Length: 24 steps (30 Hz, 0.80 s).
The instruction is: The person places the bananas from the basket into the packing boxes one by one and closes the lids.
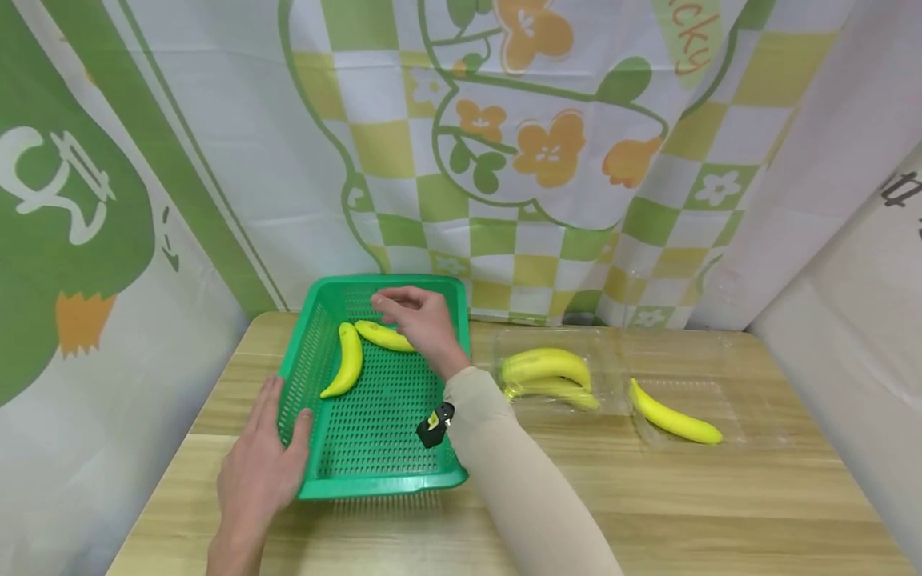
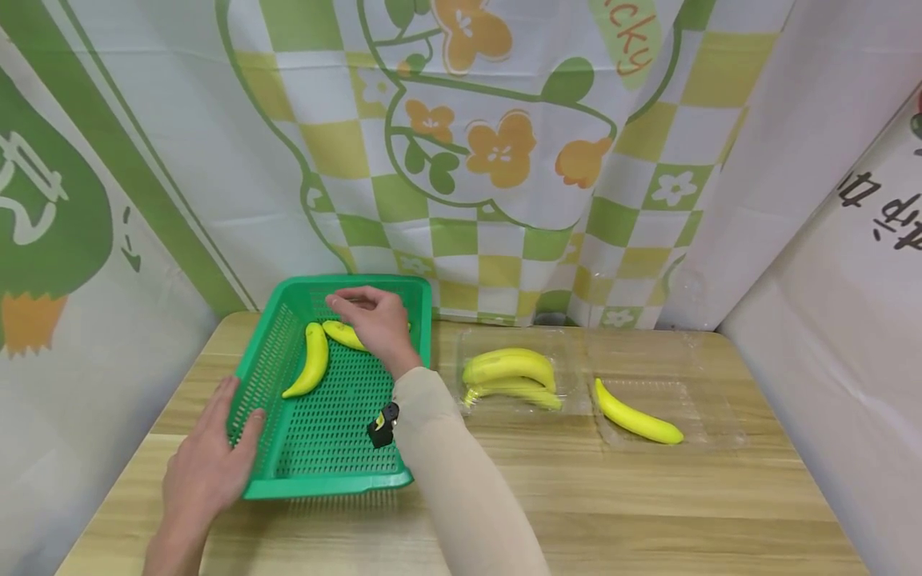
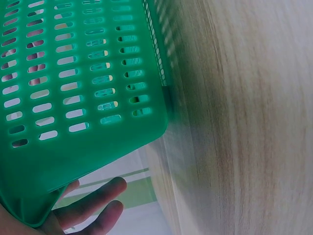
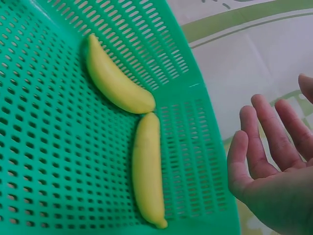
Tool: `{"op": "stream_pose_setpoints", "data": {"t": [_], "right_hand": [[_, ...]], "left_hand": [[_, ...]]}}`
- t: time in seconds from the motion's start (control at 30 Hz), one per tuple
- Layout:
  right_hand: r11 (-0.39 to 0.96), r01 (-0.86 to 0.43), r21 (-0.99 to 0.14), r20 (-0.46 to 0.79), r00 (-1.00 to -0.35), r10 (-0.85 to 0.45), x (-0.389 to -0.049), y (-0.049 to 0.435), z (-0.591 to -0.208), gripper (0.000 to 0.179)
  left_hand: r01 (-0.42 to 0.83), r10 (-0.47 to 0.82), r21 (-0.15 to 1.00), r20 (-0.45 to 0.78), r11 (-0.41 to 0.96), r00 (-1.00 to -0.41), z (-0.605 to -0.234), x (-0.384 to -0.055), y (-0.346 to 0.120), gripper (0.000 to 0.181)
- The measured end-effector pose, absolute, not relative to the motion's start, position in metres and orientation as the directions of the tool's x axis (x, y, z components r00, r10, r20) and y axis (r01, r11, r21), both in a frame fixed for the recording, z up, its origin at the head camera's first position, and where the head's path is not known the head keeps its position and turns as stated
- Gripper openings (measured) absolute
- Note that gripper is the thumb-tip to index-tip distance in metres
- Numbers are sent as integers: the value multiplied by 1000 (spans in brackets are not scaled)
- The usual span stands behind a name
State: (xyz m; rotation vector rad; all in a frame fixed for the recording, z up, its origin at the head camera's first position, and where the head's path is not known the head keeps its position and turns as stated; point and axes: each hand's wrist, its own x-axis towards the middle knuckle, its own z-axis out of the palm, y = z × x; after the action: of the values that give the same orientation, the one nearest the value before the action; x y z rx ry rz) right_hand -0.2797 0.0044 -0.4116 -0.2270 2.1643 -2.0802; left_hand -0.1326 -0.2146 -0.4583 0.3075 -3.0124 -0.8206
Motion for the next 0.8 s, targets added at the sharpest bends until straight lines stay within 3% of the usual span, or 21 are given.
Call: {"op": "stream_pose_setpoints", "data": {"t": [0.4, 0.8], "right_hand": [[-13, 11, -1000, -8, -988, -154, -277, -13, -434, 26], [128, -5, -992, -9, -994, -107, -276, -20, -449, 29]], "left_hand": [[-190, -186, 510, -59, 839, -981, -458, -132, -213, 74], [-178, -178, 495, -48, 851, -983, -457, -130, -215, 74]]}}
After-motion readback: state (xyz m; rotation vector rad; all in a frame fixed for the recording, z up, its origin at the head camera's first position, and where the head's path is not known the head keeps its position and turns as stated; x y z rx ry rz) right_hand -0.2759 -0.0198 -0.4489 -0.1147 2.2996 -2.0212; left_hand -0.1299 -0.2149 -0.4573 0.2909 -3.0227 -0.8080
